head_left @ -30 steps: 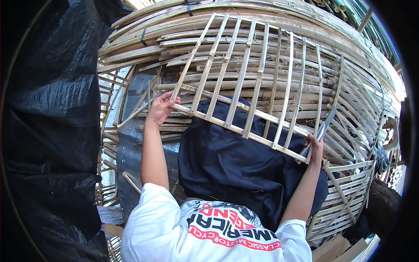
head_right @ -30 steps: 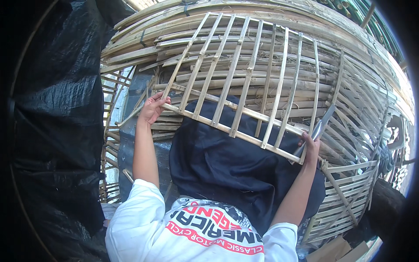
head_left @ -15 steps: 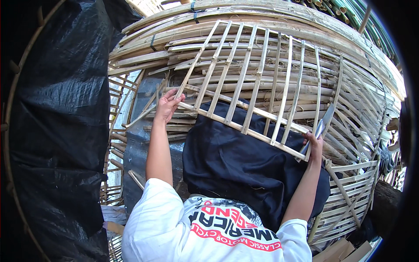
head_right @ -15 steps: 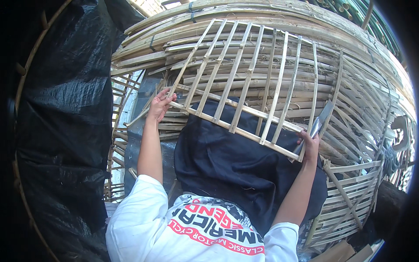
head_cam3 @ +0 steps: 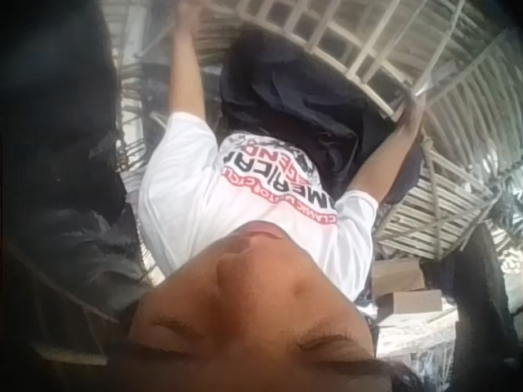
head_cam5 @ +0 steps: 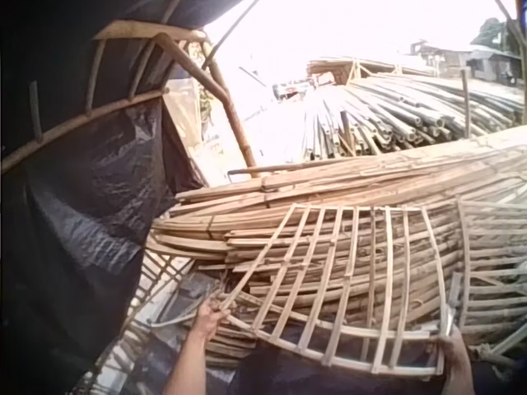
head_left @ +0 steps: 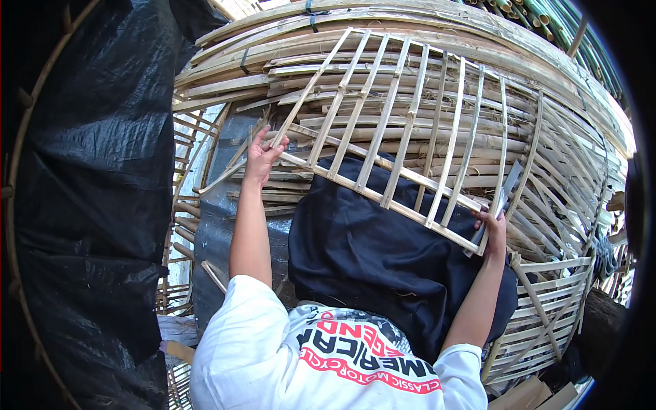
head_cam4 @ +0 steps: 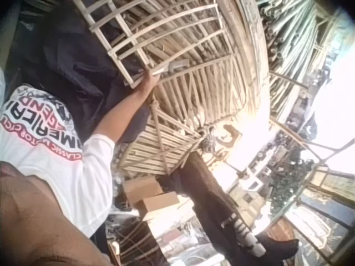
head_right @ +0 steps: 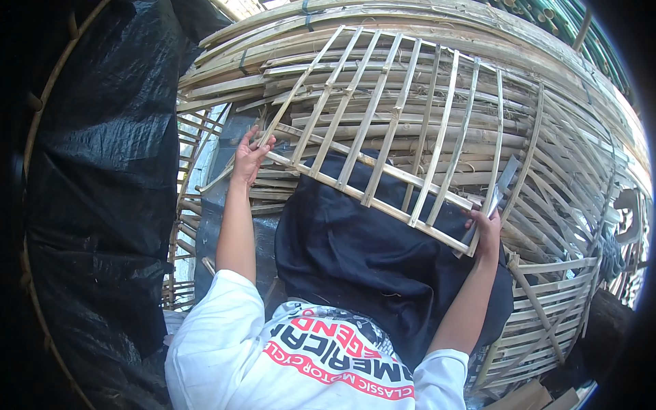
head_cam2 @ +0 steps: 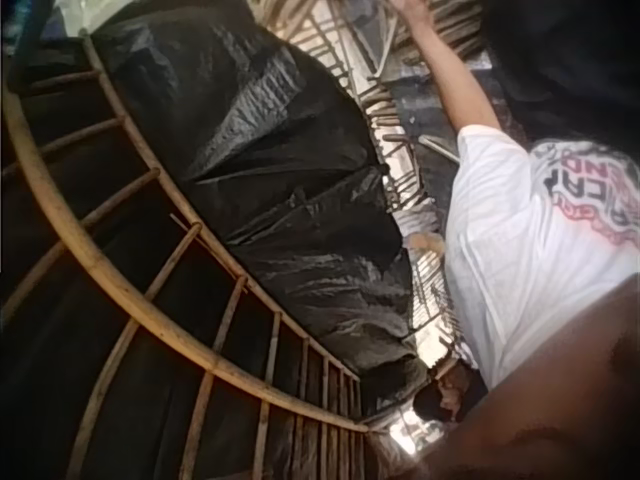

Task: The person constructs a bamboo lattice structure by weaving and positioning thin bamboo strips together. The person handles a metal tool and adjusts the position of the lattice segments on a stack of bamboo poles.

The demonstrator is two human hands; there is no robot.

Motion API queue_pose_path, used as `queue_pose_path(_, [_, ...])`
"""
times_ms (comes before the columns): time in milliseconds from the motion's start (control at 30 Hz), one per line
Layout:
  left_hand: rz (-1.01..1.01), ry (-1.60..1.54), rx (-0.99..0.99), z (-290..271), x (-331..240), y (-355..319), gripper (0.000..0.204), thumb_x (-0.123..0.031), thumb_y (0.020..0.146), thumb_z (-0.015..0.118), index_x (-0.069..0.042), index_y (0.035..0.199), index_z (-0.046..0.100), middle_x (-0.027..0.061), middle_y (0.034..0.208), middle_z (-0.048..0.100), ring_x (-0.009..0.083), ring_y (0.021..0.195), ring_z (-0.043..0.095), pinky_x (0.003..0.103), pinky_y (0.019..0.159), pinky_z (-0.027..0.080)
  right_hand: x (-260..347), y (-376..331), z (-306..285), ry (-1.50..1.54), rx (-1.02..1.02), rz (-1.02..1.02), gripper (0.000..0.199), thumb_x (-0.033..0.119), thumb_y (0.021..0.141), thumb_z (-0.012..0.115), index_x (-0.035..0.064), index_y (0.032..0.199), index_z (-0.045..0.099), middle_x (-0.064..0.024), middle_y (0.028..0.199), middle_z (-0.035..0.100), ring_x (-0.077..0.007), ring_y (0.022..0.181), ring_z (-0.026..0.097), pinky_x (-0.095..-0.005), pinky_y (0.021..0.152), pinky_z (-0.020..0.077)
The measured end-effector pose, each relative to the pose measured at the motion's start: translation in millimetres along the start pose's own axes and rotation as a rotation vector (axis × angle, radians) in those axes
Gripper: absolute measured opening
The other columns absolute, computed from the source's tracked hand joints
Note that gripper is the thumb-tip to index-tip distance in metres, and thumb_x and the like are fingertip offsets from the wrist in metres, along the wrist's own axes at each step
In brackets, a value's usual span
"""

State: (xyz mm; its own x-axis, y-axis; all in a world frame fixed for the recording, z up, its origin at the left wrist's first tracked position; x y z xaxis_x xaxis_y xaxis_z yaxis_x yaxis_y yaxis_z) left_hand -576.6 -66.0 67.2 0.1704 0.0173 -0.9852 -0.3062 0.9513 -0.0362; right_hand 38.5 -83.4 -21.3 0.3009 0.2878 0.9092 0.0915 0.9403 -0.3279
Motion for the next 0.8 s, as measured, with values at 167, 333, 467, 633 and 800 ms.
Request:
queue_pose_path(167, [0.051,0.171,0.041,4.0,-6.8,-2.8,0.069,0.011,0.083,0.065,0.0,0.144,0.035,0.0199,0.114,0.067,0.0231,0.105,0.067,0.032,0.094,0.053,-3.5,1.8,-0.4,-0.039,-0.01,0.015,0.05,0.009,0.076,0.07,0.0021,0.12,0.046,-0.0098,0.098,0.057,-0.0196,0.075,0.065,-0.0264,0.056,0.0513])
queue_pose_path(333, [0.094,0.254,0.115,14.7,-5.5,-3.8,0.065,0.009,0.084,0.065,0.001,0.143,0.038,0.0179,0.116,0.067,0.0198,0.106,0.066,0.03,0.094,0.053,-9.3,7.5,-11.1,-0.084,0.007,0.001,0.049,0.012,0.076,0.07,0.0027,0.119,0.048,-0.0079,0.094,0.057,-0.0176,0.076,0.063,-0.0267,0.056,0.0525])
queue_pose_path(467, [0.108,0.304,0.159,13.3,3.1,-12.8,0.061,0.007,0.086,0.064,0.0,0.142,0.042,0.0163,0.122,0.064,0.0186,0.106,0.066,0.028,0.091,0.054,-10.4,6.8,-10.8,-0.089,-0.087,-0.03,0.046,0.015,0.073,0.071,0.0027,0.113,0.051,-0.0075,0.092,0.058,-0.0152,0.071,0.06,-0.0279,0.056,0.0543])
queue_pose_path(633, [0.094,0.287,0.153,19.8,6.6,-15.0,0.058,0.007,0.086,0.065,0.0,0.14,0.046,0.0153,0.123,0.064,0.018,0.103,0.066,0.028,0.089,0.054,-13.0,12.0,-20.5,-0.074,-0.11,-0.087,0.043,0.02,0.081,0.072,0.0042,0.114,0.051,-0.0072,0.09,0.06,-0.0147,0.072,0.062,-0.0251,0.054,0.0528])
queue_pose_path(800, [0.12,0.331,0.114,9.3,13.5,-14.2,0.063,0.003,0.085,0.066,-0.003,0.143,0.044,0.015,0.123,0.063,0.0188,0.102,0.066,0.03,0.091,0.054,-17.7,19.9,-25.7,0.016,-0.147,-0.114,0.044,0.03,0.084,0.073,0.0056,0.112,0.05,-0.0096,0.085,0.063,-0.0144,0.064,0.063,-0.0256,0.05,0.0527])
Point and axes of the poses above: each hand's wrist, its own y-axis towards the middle knuckle, its own z-axis out of the palm, x = y × z, the point moved 7 cm from there along y, towards the middle knuckle
